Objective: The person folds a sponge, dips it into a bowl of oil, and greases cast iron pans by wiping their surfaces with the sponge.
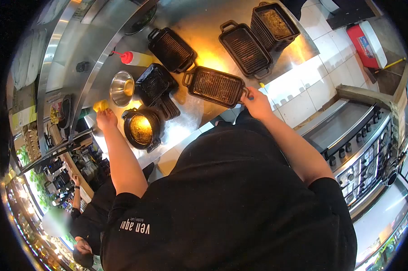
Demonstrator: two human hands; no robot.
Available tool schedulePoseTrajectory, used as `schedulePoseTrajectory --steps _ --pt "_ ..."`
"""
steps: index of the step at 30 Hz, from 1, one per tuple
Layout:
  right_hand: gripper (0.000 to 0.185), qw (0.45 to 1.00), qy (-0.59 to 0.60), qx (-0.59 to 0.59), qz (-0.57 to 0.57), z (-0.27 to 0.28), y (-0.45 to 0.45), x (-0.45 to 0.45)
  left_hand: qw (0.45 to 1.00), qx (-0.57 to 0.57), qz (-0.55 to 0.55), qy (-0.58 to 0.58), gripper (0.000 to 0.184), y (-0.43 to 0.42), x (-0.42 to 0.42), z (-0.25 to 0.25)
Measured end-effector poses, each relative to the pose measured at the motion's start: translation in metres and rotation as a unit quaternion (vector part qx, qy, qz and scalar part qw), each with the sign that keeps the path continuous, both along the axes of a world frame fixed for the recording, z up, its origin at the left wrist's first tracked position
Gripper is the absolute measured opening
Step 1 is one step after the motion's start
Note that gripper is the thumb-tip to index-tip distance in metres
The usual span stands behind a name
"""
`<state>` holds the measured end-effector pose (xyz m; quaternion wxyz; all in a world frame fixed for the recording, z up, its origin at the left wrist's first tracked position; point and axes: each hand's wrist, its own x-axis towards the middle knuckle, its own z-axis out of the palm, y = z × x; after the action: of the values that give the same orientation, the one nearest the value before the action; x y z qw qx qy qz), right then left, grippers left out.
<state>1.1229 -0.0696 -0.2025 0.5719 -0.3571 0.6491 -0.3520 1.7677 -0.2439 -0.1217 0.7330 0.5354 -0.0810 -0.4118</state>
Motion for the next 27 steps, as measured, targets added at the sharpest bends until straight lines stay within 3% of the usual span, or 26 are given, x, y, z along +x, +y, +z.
schedulePoseTrajectory --steps 1,3,5,7,9,15,21,23,27 --pt "0.039 0.995 0.075 -0.015 0.060 0.002 -0.002 -0.007 1.000 -0.003 0.021 -0.012 0.023 0.003 0.003 -0.001" --pt "0.045 0.994 0.063 0.022 0.086 0.001 -0.002 -0.025 0.999 -0.003 0.029 -0.035 0.021 0.011 0.000 -0.001" --pt "0.040 0.989 0.005 0.097 0.108 -0.008 -0.004 -0.040 0.968 0.198 0.094 -0.119 0.018 0.020 -0.010 -0.002" --pt "0.039 0.979 -0.017 0.109 0.173 -0.006 -0.009 -0.052 0.974 0.158 0.108 -0.121 0.017 0.030 -0.032 0.006" --pt "0.036 0.960 0.041 0.079 0.264 0.001 -0.017 -0.064 0.977 0.104 0.110 -0.151 0.019 0.042 -0.058 0.010" --pt "0.033 0.914 0.088 -0.001 0.396 0.001 -0.048 -0.098 0.985 0.055 0.147 -0.069 0.023 0.068 -0.078 0.022" --pt "0.028 0.869 0.102 0.046 0.482 0.034 -0.082 -0.100 0.995 0.008 0.039 -0.089 0.023 0.098 -0.139 0.060" --pt "0.029 0.858 0.093 0.031 0.505 0.027 -0.088 -0.096 0.989 0.017 0.032 -0.140 0.020 0.100 -0.196 0.074" --pt "0.034 0.819 0.142 0.020 0.556 0.069 -0.100 -0.067 0.947 0.066 -0.138 -0.282 0.024 0.104 -0.281 0.081"
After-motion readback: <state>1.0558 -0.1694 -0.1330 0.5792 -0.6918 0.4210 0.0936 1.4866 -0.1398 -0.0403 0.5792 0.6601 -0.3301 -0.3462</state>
